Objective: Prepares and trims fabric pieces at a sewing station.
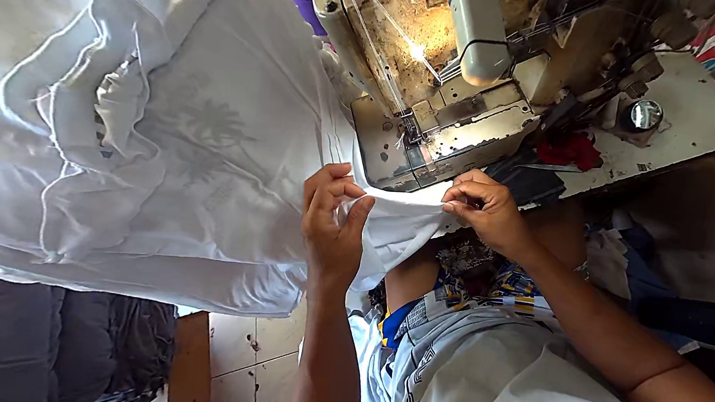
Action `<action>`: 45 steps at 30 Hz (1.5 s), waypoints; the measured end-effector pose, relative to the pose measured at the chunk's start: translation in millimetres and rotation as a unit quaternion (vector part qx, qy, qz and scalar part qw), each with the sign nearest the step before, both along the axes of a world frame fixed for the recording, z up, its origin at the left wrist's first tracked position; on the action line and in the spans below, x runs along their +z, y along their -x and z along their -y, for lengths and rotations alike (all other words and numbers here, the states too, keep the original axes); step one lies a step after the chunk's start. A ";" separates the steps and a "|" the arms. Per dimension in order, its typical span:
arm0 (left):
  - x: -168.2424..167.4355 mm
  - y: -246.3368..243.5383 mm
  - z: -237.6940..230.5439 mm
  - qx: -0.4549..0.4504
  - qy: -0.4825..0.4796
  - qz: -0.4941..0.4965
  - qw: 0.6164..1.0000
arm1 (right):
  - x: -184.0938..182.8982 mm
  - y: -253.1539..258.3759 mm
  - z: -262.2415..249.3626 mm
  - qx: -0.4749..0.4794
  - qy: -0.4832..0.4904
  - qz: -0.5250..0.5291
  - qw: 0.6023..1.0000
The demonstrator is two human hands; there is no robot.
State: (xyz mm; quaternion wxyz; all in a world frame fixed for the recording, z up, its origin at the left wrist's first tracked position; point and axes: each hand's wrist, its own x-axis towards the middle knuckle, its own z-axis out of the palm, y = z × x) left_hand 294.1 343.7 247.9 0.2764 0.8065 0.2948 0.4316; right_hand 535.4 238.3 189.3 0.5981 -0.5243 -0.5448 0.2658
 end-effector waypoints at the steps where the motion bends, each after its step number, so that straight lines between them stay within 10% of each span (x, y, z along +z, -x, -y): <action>1: -0.4 -10.7 -6.6 -0.029 0.030 0.035 0.999 | -1.7 -0.1 -1.4 0.010 0.017 0.000 1.000; 14: 13.0 -92.7 -90.7 0.080 -0.019 -0.202 0.976 | -2.5 4.9 -18.9 0.038 0.110 -0.196 0.974; 29: -3.0 -114.4 -122.0 0.090 -0.009 -0.151 0.984 | -0.9 3.8 -36.8 0.026 0.040 -0.187 0.981; 37: -32.6 -45.0 -38.4 0.161 -0.115 -0.058 0.979 | -3.1 -48.2 15.5 -0.032 0.106 -0.055 0.992; 41: -57.7 9.1 -15.5 0.189 0.000 -0.180 0.965 | -6.2 -95.5 50.3 -0.061 0.130 -0.044 0.989; 45: -7.2 23.0 -13.1 0.043 0.159 0.012 0.986 | 4.7 -78.3 43.2 0.025 0.095 -0.087 0.991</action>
